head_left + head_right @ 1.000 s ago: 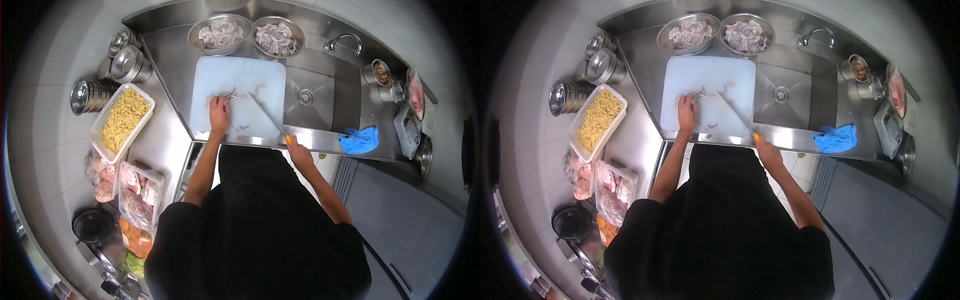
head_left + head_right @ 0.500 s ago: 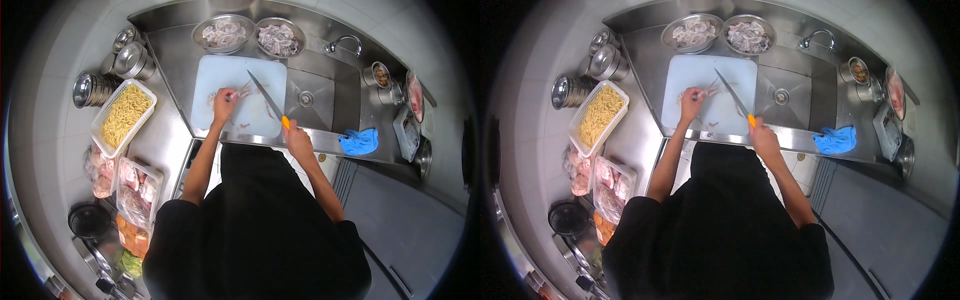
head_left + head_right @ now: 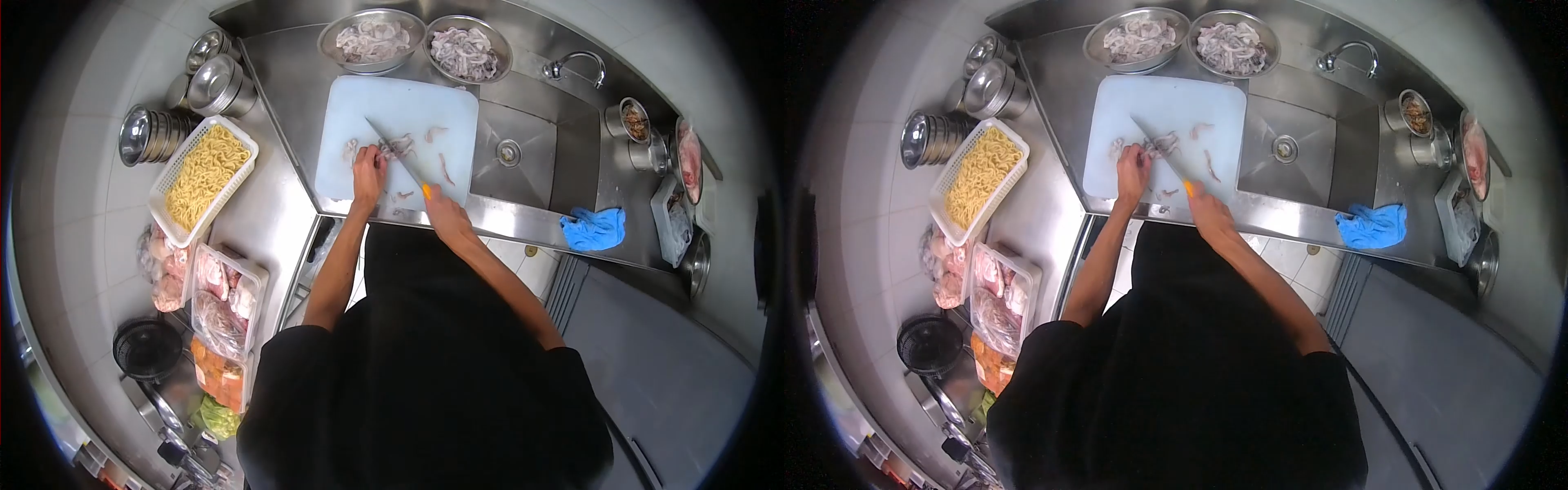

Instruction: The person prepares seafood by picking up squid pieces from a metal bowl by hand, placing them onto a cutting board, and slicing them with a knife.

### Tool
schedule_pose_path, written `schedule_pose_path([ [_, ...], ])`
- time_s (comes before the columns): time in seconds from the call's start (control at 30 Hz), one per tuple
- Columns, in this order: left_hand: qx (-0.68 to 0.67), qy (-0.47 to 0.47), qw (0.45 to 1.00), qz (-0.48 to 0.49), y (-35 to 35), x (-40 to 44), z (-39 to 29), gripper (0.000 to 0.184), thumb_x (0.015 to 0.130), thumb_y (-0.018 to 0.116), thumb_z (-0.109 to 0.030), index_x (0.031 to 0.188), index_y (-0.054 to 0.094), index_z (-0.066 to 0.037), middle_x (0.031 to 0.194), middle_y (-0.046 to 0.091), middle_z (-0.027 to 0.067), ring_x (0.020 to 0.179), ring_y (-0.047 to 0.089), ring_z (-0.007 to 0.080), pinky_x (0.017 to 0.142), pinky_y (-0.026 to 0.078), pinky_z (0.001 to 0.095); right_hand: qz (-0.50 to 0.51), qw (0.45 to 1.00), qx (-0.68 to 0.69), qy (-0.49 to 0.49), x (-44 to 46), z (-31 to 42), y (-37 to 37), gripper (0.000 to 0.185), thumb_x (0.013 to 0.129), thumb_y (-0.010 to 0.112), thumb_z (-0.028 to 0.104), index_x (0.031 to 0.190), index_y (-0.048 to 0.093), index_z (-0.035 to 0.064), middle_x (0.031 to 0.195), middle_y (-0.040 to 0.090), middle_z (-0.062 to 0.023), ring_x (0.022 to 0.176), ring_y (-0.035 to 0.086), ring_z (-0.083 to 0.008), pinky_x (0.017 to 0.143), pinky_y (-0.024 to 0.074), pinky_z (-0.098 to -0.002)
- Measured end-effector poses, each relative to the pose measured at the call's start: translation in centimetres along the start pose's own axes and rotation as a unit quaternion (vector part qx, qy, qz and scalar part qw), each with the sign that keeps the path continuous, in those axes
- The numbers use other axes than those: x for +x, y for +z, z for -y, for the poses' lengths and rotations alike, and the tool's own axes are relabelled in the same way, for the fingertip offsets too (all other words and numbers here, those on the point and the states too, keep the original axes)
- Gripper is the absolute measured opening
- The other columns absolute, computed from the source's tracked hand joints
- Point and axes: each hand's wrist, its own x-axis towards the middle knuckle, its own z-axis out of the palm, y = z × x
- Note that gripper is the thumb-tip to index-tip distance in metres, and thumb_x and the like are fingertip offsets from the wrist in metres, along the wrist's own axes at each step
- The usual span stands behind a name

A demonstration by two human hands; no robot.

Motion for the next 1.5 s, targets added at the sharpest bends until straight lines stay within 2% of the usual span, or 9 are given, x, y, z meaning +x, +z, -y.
schedule_pose_path([
  [0.2,-0.041,-0.046,0.996,-0.064,-1.1,1.3,1.3,0.012,0.084,0.067,0.004,0.094,0.062,0.001,0.08,0.062,0.0186,0.071,0.063,0.0329,0.066,0.051,0.0423,0.001,1.0,0.0,0.0,-5.8,-6.1,-0.4,0.036,0.108,0.046,0.036,0.126,0.049,0.0051,0.096,0.07,-0.0309,0.094,0.068,-0.0517,0.083,0.0529,-0.0602],
  [0.33,-0.198,-0.211,0.956,-0.041,-2.7,2.1,1.3,0.01,0.089,0.07,-0.003,0.097,0.065,0.0,0.084,0.071,0.0092,0.073,0.066,0.0208,0.07,0.054,0.0313,-0.026,1.0,0.009,0.015,-7.6,-9.4,-3.9,0.042,0.107,0.046,0.044,0.124,0.051,0.0048,0.092,0.069,-0.0334,0.091,0.067,-0.0535,0.08,0.0525,-0.062],
  [0.47,-0.168,-0.131,0.976,0.036,-1.3,1.6,0.9,0.03,0.087,0.075,-0.011,0.114,0.067,-0.001,0.102,0.07,0.0138,0.089,0.067,0.0226,0.083,0.055,0.0351,-0.115,0.989,0.063,0.067,-5.0,-14.1,-3.3,0.049,0.106,0.046,0.049,0.123,0.055,0.004,0.088,0.068,-0.0351,0.089,0.066,-0.0557,0.078,0.052,-0.0627],
  [0.63,-0.059,-0.126,0.986,0.092,1.9,0.2,-0.5,0.062,0.078,0.08,-0.01,0.136,0.059,-0.005,0.129,0.049,0.0231,0.109,0.059,0.0374,0.096,0.052,0.044,-0.088,0.985,0.134,0.067,-0.8,-14.4,-2.3,0.052,0.105,0.047,0.05,0.127,0.06,0.0044,0.104,0.069,-0.0328,0.104,0.065,-0.0529,0.091,0.0508,-0.0552],
  [0.83,-0.075,-0.132,0.986,0.062,3.1,-0.1,-2.5,0.065,0.076,0.082,-0.008,0.137,0.059,-0.007,0.131,0.043,0.0228,0.125,0.048,0.0425,0.104,0.047,0.0451,-0.009,0.99,0.138,0.005,-1.4,-10.0,-3.0,0.049,0.104,0.05,0.048,0.126,0.061,0.005,0.11,0.07,-0.0273,0.108,0.065,-0.0478,0.093,0.0503,-0.0517],
  [1.1,-0.179,-0.129,0.975,-0.005,4.5,0.9,-3.2,0.048,0.084,0.079,-0.002,0.131,0.067,-0.008,0.123,0.055,0.0138,0.105,0.065,0.0252,0.085,0.06,0.0332,0.027,0.984,0.173,0.018,-1.3,-6.8,-4.0,0.046,0.104,0.053,0.046,0.121,0.062,0.0038,0.105,0.07,-0.0275,0.104,0.065,-0.0493,0.089,0.05,-0.0535],
  [1.37,-0.201,0.047,0.978,0.02,6.9,14.6,-11.8,0.045,0.084,0.078,-0.005,0.128,0.069,-0.01,0.123,0.06,0.0143,0.106,0.065,0.0266,0.082,0.061,0.0338,-0.178,0.974,0.137,0.004,-0.7,-6.4,-13.0,0.047,0.105,0.05,0.045,0.118,0.063,0.002,0.099,0.07,-0.028,0.097,0.066,-0.0525,0.086,0.0526,-0.0573],
  [1.43,-0.157,0.104,0.982,0.026,9.1,20.1,-12.6,0.045,0.085,0.078,-0.008,0.129,0.068,-0.01,0.124,0.06,0.0165,0.11,0.064,0.0306,0.088,0.059,0.0367,-0.28,0.958,0.037,-0.051,1.2,-6.5,-16.5,0.046,0.104,0.053,0.044,0.113,0.063,0.0005,0.086,0.069,-0.0275,0.088,0.069,-0.0509,0.077,0.0556,-0.0568],
  [1.5,-0.073,0.147,0.985,0.052,9.6,22.4,-12.4,0.046,0.084,0.078,-0.011,0.129,0.067,-0.01,0.126,0.06,0.0181,0.115,0.062,0.0351,0.097,0.054,0.0406,-0.304,0.95,-0.069,0.013,1.9,-5.3,-19.9,0.045,0.103,0.055,0.044,0.109,0.063,0.0,0.08,0.068,-0.0264,0.081,0.069,-0.05,0.072,0.0561,-0.0566],
])
